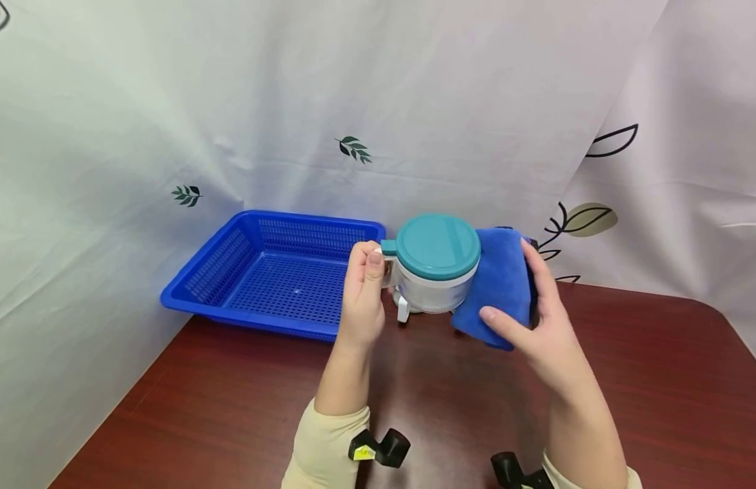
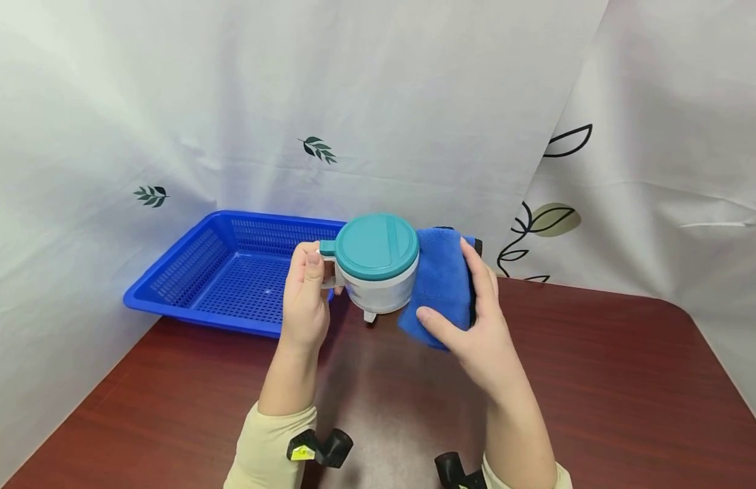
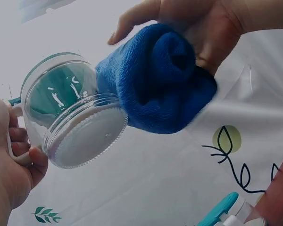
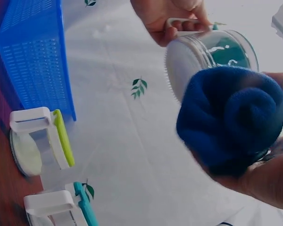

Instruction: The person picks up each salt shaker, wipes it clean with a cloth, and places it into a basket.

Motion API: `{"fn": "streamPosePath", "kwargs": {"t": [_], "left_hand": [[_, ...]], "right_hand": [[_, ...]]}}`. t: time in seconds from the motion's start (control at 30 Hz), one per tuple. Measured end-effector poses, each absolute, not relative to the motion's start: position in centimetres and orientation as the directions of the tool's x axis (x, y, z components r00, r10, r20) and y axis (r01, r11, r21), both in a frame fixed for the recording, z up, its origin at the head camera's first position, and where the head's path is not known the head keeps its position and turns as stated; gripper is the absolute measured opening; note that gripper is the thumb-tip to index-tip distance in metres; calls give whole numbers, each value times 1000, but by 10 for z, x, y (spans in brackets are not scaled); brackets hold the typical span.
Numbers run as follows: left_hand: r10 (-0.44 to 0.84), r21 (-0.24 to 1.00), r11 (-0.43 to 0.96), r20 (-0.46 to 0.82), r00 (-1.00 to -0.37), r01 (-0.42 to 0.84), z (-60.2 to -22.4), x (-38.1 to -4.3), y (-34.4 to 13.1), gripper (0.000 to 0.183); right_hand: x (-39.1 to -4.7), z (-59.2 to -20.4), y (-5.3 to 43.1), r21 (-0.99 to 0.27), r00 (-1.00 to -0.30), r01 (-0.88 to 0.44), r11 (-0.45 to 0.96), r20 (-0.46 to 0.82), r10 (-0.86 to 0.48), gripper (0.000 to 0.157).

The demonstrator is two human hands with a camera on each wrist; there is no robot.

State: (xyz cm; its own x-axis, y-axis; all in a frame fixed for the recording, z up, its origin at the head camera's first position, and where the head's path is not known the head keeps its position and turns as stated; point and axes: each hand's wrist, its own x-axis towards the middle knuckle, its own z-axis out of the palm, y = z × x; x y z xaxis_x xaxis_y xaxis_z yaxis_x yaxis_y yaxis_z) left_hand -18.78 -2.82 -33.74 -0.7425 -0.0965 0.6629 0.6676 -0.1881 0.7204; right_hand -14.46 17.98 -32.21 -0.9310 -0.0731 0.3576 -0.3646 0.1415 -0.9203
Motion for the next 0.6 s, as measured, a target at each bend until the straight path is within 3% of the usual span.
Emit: {"fn": "streamPosePath", "kwargs": {"t": [0.1, 0.23, 0.37, 0.47, 0.6], "left_hand": [[-62, 702, -201, 687, -724, 683, -337, -187, -30, 55], [33, 675, -203, 729, -684, 710, -337, -187, -31, 50], [140, 651, -224, 758, -638, 725, -337, -186, -29, 45], [189, 641, -250, 767, -613, 725, -337, -186, -27, 42], [193, 634, -236, 773, -604, 736, -337, -185, -27, 42]], "right_hand": [[-145, -322, 179, -925, -937, -348, 151, 347, -32, 76], [-145, -324, 180, -941, -938, -337, 20, 338, 78, 62], [-146, -324, 189, -938, -929, -340, 69, 346, 130, 53], [-147, -324, 198, -930, -934, -330, 160, 346, 86, 49], [-147, -323, 210, -900, -936, -351, 259, 336, -99, 56]]}}
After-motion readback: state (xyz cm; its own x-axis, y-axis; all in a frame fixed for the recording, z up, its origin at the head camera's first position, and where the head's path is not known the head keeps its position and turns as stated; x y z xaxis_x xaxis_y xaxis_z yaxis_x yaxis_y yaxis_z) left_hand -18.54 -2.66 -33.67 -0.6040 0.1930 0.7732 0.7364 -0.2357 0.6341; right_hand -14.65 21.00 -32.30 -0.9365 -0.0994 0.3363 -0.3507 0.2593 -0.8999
